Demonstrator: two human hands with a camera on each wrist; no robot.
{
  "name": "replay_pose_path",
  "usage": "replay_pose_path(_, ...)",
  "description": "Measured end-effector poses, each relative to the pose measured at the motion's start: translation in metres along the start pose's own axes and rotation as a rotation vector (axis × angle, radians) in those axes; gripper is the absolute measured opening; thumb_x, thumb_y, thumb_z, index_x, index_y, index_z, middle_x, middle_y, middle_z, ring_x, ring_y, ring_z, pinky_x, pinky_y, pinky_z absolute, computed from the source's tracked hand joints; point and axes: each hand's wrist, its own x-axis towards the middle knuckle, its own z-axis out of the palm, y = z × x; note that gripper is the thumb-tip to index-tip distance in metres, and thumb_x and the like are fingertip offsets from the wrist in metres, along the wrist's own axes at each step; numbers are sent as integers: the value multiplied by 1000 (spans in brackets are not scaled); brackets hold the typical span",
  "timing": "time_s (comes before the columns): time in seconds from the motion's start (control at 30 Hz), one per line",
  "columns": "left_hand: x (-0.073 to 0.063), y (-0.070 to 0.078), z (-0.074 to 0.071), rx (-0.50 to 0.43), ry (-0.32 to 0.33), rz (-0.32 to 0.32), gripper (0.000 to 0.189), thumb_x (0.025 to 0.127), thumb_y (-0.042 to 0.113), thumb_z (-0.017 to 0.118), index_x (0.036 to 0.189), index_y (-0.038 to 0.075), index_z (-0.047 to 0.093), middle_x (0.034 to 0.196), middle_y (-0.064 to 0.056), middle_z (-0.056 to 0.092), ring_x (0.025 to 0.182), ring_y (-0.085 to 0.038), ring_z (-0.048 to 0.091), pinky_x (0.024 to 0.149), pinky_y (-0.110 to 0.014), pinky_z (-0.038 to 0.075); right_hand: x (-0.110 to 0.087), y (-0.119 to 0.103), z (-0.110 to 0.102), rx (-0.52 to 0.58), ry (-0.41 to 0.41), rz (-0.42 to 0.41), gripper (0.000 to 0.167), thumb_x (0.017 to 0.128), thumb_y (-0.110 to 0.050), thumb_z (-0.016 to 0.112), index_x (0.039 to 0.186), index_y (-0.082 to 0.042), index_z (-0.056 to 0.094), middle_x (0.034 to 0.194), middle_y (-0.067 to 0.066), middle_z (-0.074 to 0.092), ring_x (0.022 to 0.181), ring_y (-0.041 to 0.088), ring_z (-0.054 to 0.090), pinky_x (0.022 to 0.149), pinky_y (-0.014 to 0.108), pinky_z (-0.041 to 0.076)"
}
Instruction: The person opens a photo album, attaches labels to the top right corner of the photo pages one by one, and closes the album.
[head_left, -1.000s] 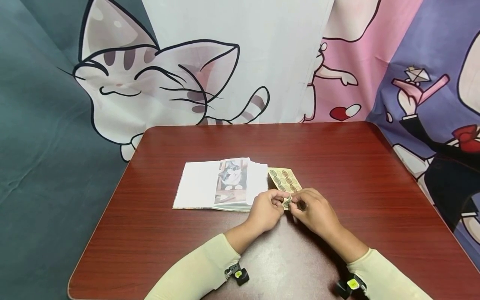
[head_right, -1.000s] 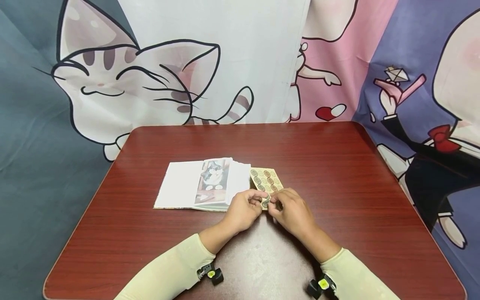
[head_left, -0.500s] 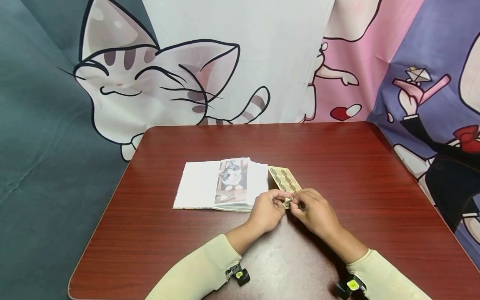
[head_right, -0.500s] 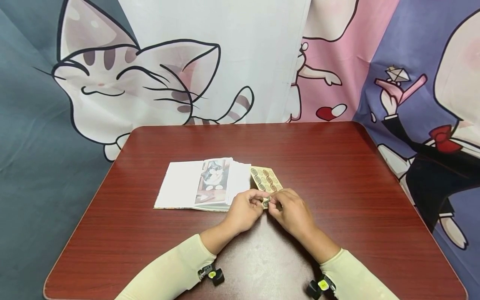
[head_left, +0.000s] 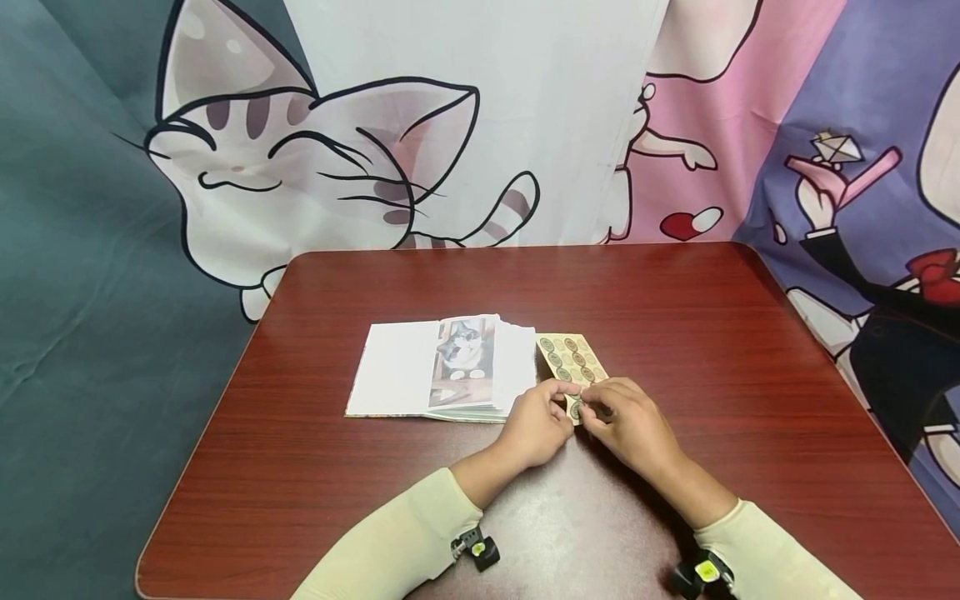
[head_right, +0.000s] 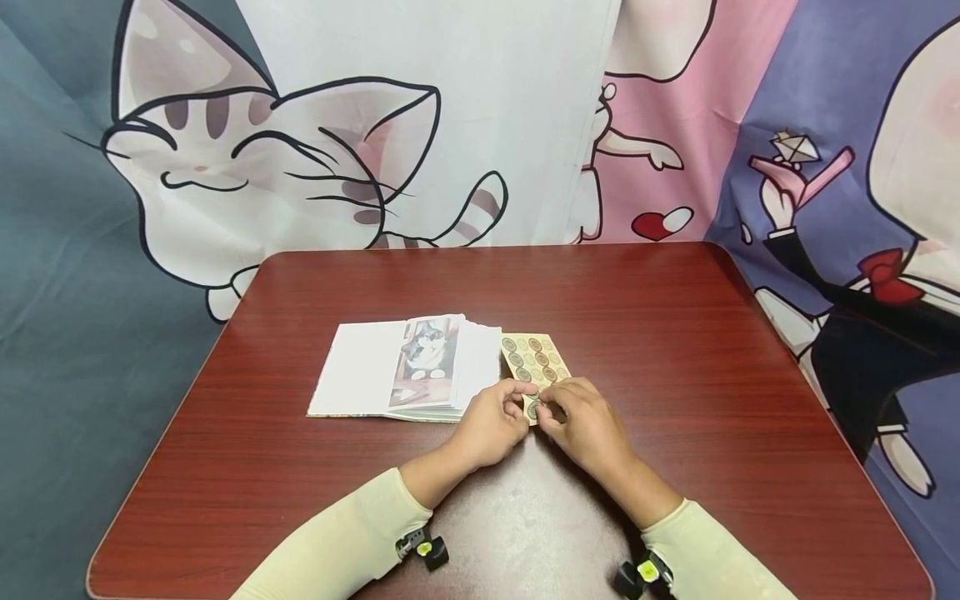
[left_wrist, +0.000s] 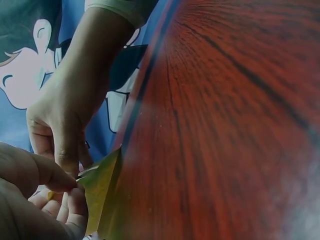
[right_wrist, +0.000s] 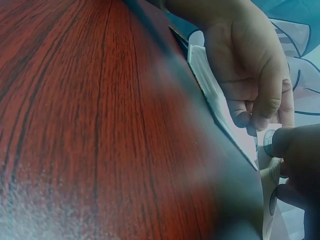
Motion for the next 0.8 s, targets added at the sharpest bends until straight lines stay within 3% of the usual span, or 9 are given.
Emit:
replay_pose_path(0.27,-1,0,-2,-3,-41,-5,56,74,-11,62,124,14,67,61,10,63,49,-1,54,44,-20,44,1,0,1,3,2,-25,19,75,-4,86,91,-6,76,92,5,73,91,22,67,81,37,55)
replay_pose_path(0.53,1,1,-4,10,27,53,49,74,-10,59,117,10,74,88,4,67,60,3,52,54,-16,45,4,-1,-1,1,33,-65,17,76,-3,84,90,-6,77,90,5,74,89,22,68,78,36,56)
replay_pose_path(0.8,1,4,-3,-27,31,43,45,77,-9,63,116,8,75,90,2,72,71,3,58,60,-16,49,5,-4,-1,8,84,-103,15,75,1,81,89,-5,77,90,6,75,86,23,70,73,37,58)
